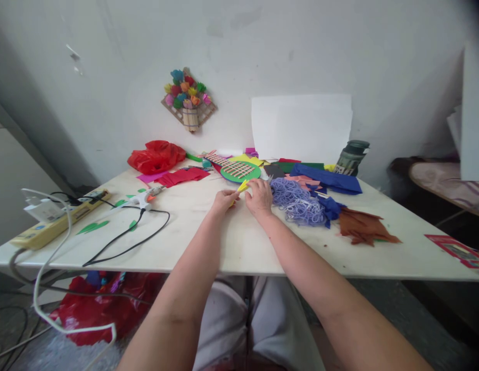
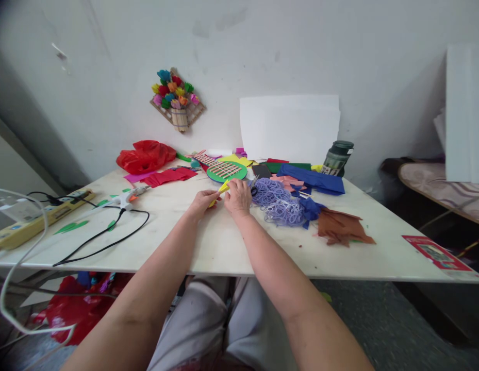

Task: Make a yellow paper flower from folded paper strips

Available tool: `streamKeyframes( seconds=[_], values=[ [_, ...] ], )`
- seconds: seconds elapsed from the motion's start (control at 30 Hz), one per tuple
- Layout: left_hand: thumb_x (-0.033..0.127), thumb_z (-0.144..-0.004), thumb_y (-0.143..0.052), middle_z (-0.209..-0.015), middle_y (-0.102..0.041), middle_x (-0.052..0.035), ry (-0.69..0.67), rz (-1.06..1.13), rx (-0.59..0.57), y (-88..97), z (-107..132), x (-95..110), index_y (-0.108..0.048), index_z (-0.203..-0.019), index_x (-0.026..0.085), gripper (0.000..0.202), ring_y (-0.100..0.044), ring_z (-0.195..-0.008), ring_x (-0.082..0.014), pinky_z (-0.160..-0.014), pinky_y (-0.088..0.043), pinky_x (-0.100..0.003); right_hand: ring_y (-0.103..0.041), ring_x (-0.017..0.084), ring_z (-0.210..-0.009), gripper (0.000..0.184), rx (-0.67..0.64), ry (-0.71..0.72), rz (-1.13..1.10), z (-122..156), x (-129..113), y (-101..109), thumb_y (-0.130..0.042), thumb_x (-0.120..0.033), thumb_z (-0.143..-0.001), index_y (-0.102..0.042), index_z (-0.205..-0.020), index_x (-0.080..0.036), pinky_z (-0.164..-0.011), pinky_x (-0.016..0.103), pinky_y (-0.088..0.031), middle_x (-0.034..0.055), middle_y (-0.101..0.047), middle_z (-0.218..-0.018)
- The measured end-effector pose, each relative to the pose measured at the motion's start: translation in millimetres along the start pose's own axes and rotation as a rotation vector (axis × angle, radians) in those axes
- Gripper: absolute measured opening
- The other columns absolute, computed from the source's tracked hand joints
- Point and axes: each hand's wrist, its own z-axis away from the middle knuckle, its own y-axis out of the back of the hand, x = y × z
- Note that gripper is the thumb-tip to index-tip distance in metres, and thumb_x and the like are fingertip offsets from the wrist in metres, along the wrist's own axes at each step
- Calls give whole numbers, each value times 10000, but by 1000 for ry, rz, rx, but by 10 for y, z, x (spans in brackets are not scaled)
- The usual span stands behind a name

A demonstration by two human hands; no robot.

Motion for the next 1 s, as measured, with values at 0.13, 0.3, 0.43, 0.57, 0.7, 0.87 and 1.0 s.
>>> streamKeyframes(
  seconds=[0.13,0.3,0.43,0.57,0.7,0.87,1.0],
  values=[
    [356,-621,-650,-638,-590,-25,-3,-34,-3,9,-34,-35,-669,-811,101,318,-440,-477,-61,-462,-372,-194,-414,252,-970,240,-33,6,39,4,0,-4,-548,-172,-704,-585,-941,-174,-826,382,-320,85,-567,-1030],
    [370,-611,-661,-667,-602,-27,-7,-32,-18,5,-41,-30,-662,-902,110,390,-446,-477,-61,-472,-385,-199,-410,253,-947,203,-56,-13,82,2,6,-15,-557,-193,-708,-594,-907,-175,-802,381,-310,91,-566,-989],
    [381,-594,-675,-669,-602,-28,0,-25,-17,-3,-20,-7,-658,-914,105,423,-441,-479,-57,-473,-382,-195,-405,247,-950,199,-51,-8,93,7,13,-16,-564,-209,-711,-600,-904,-175,-810,374,-301,91,-561,-1002],
    [422,-571,-683,-665,-605,-31,-15,-33,-5,0,-14,-4,-664,-907,107,461,-444,-495,-64,-470,-376,-195,-406,236,-947,166,-53,-2,82,15,-8,6,-543,-227,-739,-623,-879,-188,-811,368,-291,81,-563,-998],
    [444,-574,-673,-642,-595,-29,-63,-54,13,13,-30,-19,-672,-886,99,465,-418,-484,-59,-447,-346,-185,-432,219,-904,165,-72,-28,34,1,-28,0,-508,-265,-778,-658,-828,-220,-773,355,-302,59,-588,-954],
    [469,-570,-671,-656,-606,-35,-73,-63,19,28,-45,-35,-676,-881,115,471,-417,-488,-61,-439,-337,-181,-510,178,-844,168,-103,-140,-141,-38,34,-96,-536,-274,-765,-682,-814,-205,-723,298,-369,49,-618,-912],
    [496,-567,-667,-669,-619,-38,-81,-71,23,31,-46,-40,-680,-867,130,474,-423,-491,-63,-445,-343,-184,-552,136,-753,180,-137,-176,-290,-45,79,-139,-521,-267,-776,-683,-825,-203,-664,251,-415,37,-627,-876]
  ],
)
